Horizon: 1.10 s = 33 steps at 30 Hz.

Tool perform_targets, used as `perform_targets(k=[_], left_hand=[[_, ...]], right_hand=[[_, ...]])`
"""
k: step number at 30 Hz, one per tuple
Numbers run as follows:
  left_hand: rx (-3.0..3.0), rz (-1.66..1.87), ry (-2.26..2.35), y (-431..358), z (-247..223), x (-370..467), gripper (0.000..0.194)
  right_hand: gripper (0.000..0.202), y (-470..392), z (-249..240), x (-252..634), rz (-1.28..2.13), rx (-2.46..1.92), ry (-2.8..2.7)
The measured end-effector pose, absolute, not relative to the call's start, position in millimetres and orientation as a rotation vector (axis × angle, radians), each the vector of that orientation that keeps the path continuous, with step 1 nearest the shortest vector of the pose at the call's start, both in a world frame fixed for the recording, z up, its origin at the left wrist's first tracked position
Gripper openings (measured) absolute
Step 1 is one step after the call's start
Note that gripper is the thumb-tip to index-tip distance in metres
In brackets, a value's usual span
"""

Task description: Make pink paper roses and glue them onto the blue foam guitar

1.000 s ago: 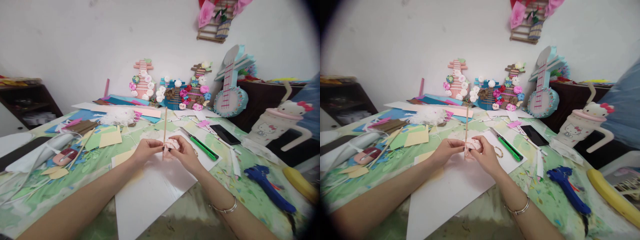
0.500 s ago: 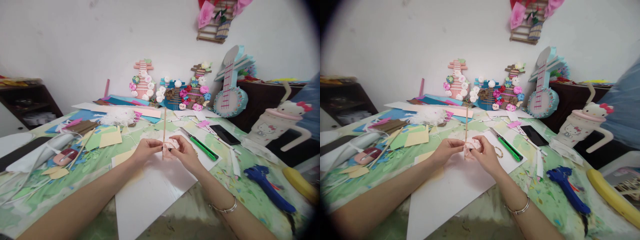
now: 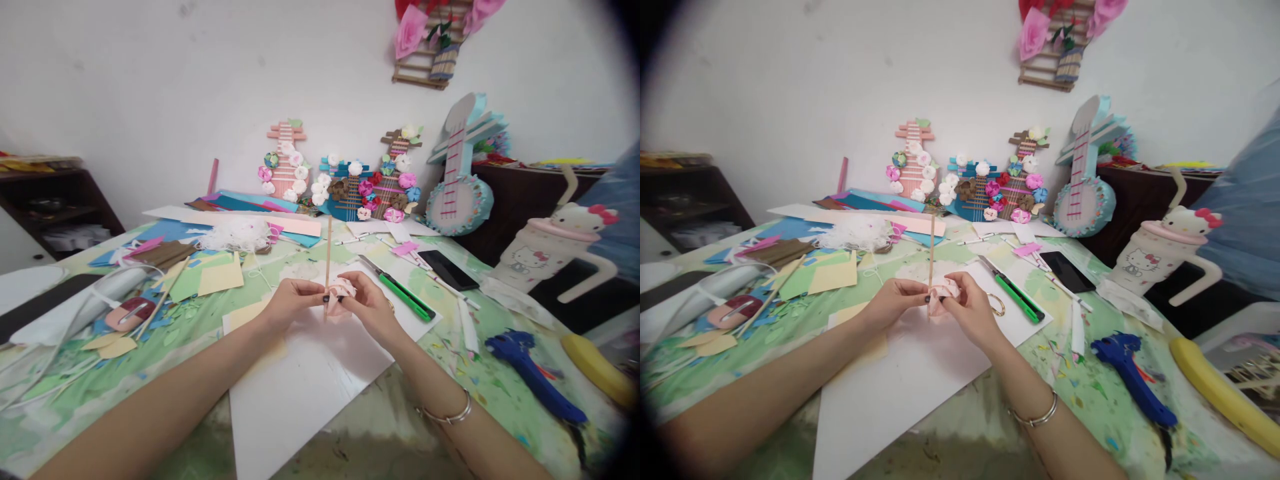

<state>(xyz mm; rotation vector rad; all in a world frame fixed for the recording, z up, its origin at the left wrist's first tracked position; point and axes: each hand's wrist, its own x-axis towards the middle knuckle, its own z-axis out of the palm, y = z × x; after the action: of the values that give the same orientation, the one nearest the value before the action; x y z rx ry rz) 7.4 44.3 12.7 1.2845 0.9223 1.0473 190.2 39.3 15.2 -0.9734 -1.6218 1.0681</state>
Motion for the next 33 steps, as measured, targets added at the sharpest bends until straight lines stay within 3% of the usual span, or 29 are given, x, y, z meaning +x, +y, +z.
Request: perform_targets(k=[33], left_hand=[[1.245,0.985,0.894,40.7,17.6,7.5,0.032]], right_hand=[[0.033,35.8,19.4,189.8,1.064,-1.01,-1.643]])
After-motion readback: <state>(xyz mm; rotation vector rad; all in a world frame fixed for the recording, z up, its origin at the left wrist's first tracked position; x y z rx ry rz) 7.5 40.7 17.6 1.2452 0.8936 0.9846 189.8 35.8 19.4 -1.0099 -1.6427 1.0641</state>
